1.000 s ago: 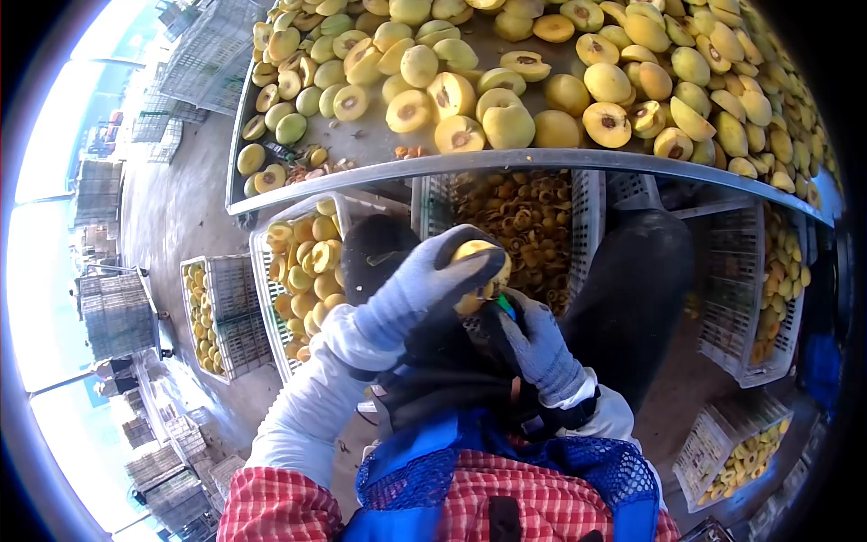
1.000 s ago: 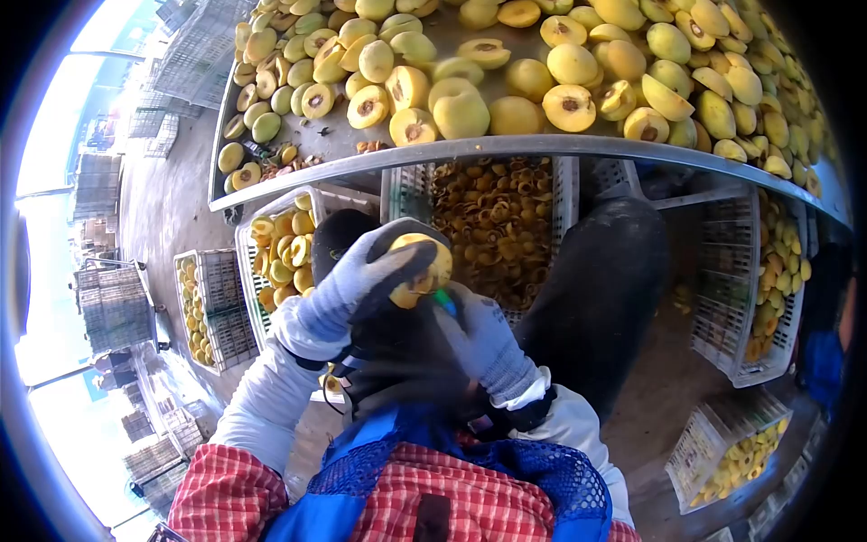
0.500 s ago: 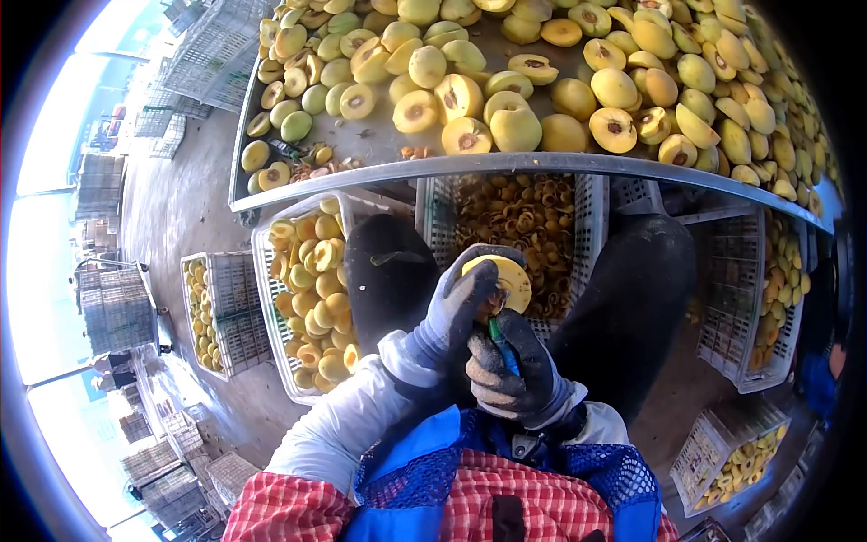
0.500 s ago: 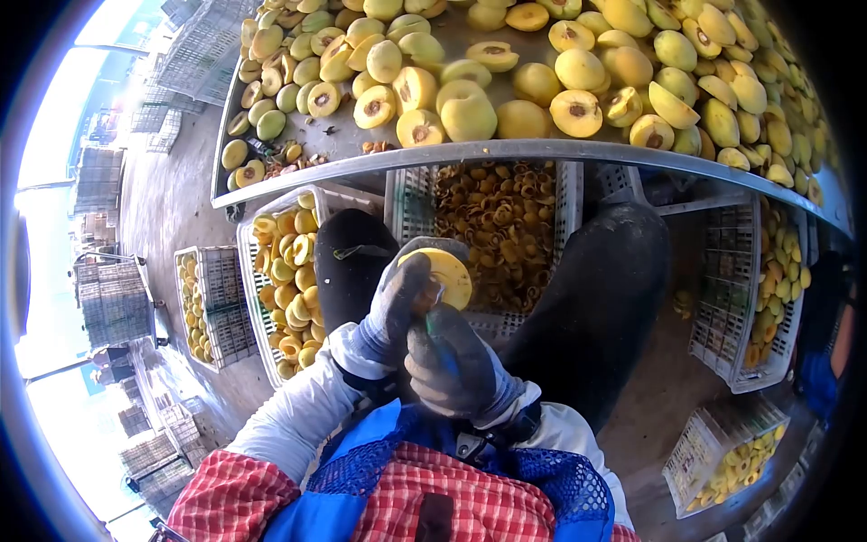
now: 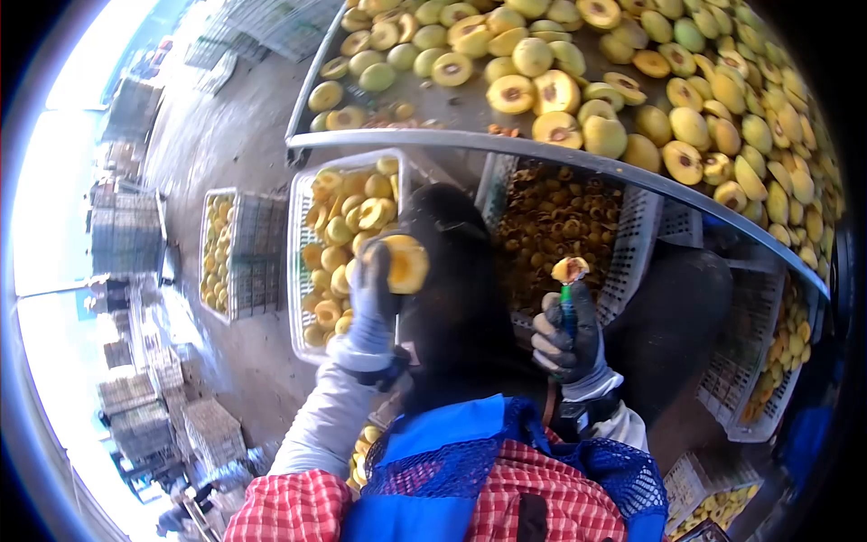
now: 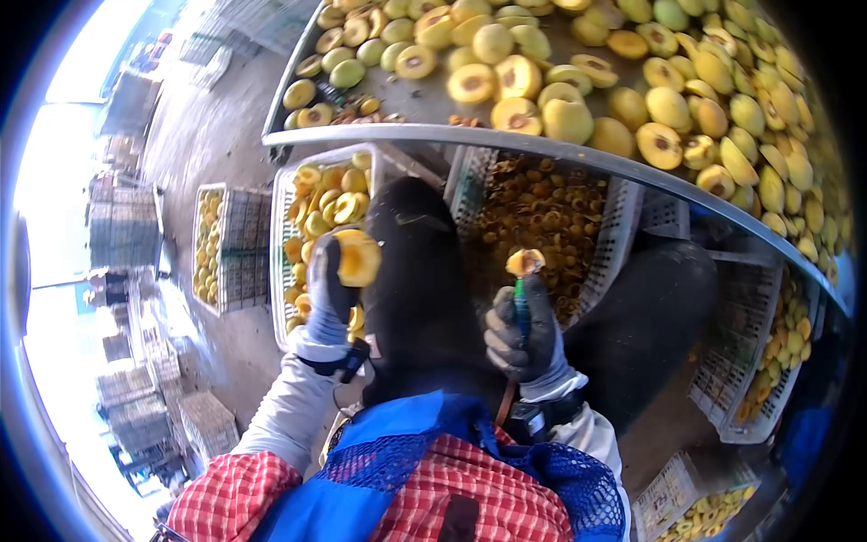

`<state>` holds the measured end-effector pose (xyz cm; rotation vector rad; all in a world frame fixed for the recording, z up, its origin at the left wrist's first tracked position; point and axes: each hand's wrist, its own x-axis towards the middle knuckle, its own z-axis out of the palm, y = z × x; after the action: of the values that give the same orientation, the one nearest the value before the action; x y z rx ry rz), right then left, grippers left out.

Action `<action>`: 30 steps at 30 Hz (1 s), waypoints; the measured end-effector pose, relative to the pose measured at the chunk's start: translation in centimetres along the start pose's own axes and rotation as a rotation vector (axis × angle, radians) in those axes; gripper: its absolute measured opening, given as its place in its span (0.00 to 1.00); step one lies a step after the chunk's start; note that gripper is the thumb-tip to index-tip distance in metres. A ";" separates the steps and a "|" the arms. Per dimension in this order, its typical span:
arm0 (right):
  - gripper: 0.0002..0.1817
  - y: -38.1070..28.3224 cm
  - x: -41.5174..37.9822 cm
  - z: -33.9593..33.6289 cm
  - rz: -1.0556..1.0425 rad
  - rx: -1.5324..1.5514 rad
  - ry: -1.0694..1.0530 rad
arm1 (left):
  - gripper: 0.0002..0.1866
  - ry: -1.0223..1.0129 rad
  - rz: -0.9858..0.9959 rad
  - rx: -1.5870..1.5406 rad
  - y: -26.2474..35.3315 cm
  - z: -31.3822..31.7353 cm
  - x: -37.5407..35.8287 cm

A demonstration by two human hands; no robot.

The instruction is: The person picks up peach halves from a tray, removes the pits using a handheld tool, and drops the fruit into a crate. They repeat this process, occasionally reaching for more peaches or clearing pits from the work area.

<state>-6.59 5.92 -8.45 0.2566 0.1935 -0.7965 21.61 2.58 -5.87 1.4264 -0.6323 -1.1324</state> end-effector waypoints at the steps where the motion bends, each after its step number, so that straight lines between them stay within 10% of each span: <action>1: 0.28 -0.1 0.0 0.0 0.013 -0.031 -0.006 | 0.17 0.010 0.573 0.704 -1.1 -5.2 0.8; 2: 0.28 -0.2 0.0 0.1 0.025 -0.056 0.003 | 0.17 0.083 1.042 1.239 -1.6 -10.1 1.2; 4: 0.27 0.0 0.2 -0.2 0.021 -0.148 0.056 | 0.17 0.430 0.188 0.521 -0.1 -12.5 -2.0; 6: 0.26 0.4 0.6 0.1 0.030 -0.248 0.187 | 0.20 0.520 0.286 0.994 -2.6 -15.7 -4.6; 10: 0.25 1.2 1.0 1.3 0.043 -0.471 0.421 | 0.39 -0.110 0.175 1.482 -9.7 -18.7 -11.7; 14: 0.26 1.0 0.7 1.1 0.033 -0.448 0.426 | 0.13 0.048 0.044 1.448 -9.7 -17.5 -10.8; 22: 0.26 0.6 0.5 3.5 0.062 -0.328 0.175 | 0.15 -0.447 -0.324 1.504 -9.9 -19.1 -3.6; 24: 0.25 1.0 -0.6 3.6 -0.005 -0.061 -0.143 | 0.13 -0.280 -0.035 1.571 -6.7 -14.4 -0.1; 27: 0.23 -0.1 -0.1 0.6 -0.025 0.200 0.154 | 0.11 -0.094 0.358 1.339 1.0 -1.6 4.1; 30: 0.17 -0.6 -1.0 2.6 -0.021 0.082 -0.170 | 0.18 -0.264 0.641 1.243 6.4 10.3 7.4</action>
<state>-7.51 5.40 -5.76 0.2631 0.0034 -0.8439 16.72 -9.68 -0.60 1.8163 -2.0379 -0.3298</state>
